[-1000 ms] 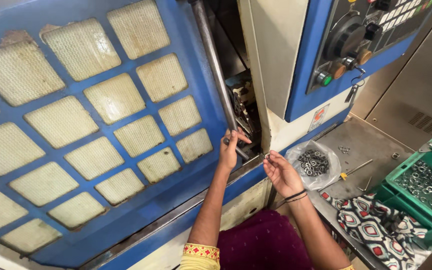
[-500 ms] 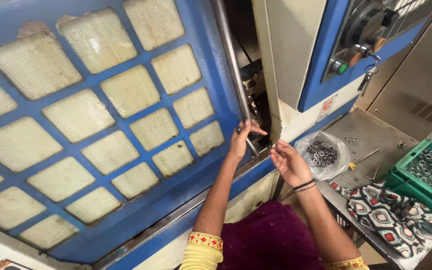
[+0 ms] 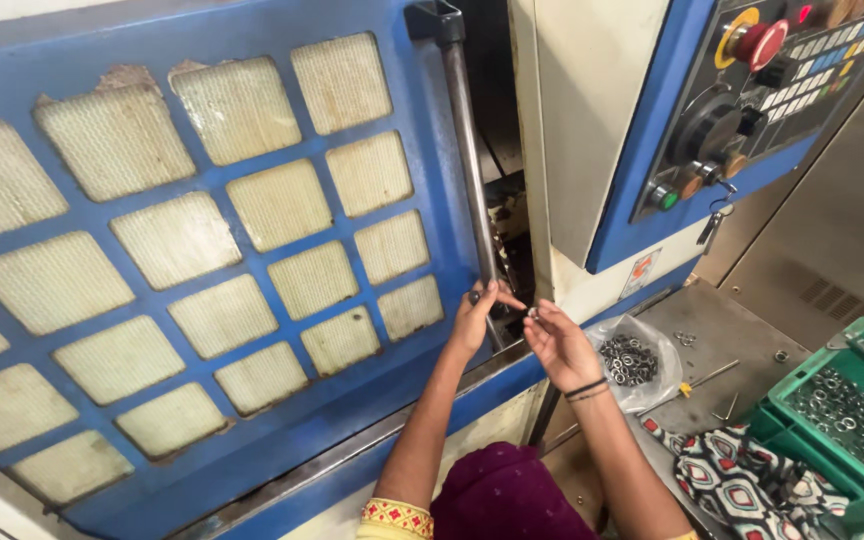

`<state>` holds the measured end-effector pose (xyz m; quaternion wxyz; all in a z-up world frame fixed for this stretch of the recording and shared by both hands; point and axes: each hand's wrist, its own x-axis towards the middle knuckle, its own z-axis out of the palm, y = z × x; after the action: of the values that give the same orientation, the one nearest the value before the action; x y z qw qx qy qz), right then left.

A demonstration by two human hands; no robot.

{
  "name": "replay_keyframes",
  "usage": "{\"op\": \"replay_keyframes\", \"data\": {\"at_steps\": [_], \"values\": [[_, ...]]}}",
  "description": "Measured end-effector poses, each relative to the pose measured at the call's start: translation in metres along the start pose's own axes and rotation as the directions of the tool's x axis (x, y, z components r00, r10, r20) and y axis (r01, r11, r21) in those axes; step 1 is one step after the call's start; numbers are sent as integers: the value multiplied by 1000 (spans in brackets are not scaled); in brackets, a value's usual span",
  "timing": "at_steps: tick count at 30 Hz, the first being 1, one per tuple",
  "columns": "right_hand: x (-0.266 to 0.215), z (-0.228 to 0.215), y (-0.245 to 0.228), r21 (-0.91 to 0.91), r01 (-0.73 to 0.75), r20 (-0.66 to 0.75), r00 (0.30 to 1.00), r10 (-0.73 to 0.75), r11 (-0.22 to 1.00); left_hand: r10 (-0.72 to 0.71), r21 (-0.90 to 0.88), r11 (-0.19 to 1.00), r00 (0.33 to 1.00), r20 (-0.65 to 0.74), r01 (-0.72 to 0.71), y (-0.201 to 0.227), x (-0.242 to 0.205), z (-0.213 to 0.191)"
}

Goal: The person sits on the floor and uses a small metal tool to rub and polish small cylindrical metal parts on a purple cushion. They repeatedly pick up parts, polish them, and place them into a green bin. The person also opens a machine door to place parts inside and uses a patterned cloth to wipe their hands.

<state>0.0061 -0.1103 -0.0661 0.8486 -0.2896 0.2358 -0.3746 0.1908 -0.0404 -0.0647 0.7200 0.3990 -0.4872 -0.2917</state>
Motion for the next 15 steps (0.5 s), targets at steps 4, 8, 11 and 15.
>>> {"op": "replay_keyframes", "data": {"at_steps": [4, 8, 11, 15], "values": [[6, 6, -6, -17, -12, 57, 998, 13, 1000, 7, -27, 1000, 998, -65, -8, 0, -3, 5], [3, 16, -18, -27, -41, 85, 995, 43, 999, 44, 71, 997, 996, -83, -38, 5, -6, 7], [-4, 20, -23, -36, -36, 94, 995, 39, 999, 17, 53, 999, 995, -97, -12, 6, -6, 10], [-13, 16, -22, -40, -35, 93, 995, 39, 999, 1, 42, 999, 995, -98, 3, 6, -12, 11]]}}
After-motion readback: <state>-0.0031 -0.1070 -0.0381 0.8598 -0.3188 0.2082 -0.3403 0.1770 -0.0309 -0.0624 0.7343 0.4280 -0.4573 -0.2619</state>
